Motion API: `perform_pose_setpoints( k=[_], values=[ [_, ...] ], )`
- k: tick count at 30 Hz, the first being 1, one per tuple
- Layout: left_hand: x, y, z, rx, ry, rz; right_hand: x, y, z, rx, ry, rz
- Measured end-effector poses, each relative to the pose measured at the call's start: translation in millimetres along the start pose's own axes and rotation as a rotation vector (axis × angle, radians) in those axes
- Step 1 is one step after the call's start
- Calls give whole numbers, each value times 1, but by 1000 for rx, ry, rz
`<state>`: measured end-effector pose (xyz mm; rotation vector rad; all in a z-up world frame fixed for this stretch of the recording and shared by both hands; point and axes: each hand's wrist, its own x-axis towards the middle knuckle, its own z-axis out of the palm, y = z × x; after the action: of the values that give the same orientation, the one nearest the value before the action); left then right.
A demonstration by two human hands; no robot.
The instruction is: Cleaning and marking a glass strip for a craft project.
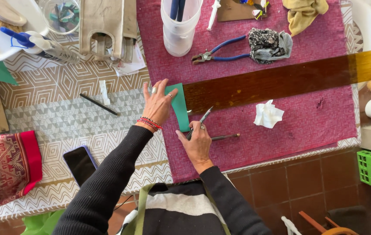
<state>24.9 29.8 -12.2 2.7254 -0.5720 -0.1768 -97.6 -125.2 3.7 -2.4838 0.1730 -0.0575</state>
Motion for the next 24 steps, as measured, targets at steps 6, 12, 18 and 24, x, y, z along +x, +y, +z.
perform_pose_setpoints(
  k=[6,12,18,24],
  values=[
    [-2,-12,9,-110,57,-30,0,6,4,-9,13,-34],
    [-3,-13,10,-202,98,-60,1,4,3,16,-31,24],
    [-7,-5,-5,-316,169,-149,8,9,-18,52,14,29],
    [-35,39,10,-486,288,-210,58,58,-80,-39,-28,-161]
  ],
)
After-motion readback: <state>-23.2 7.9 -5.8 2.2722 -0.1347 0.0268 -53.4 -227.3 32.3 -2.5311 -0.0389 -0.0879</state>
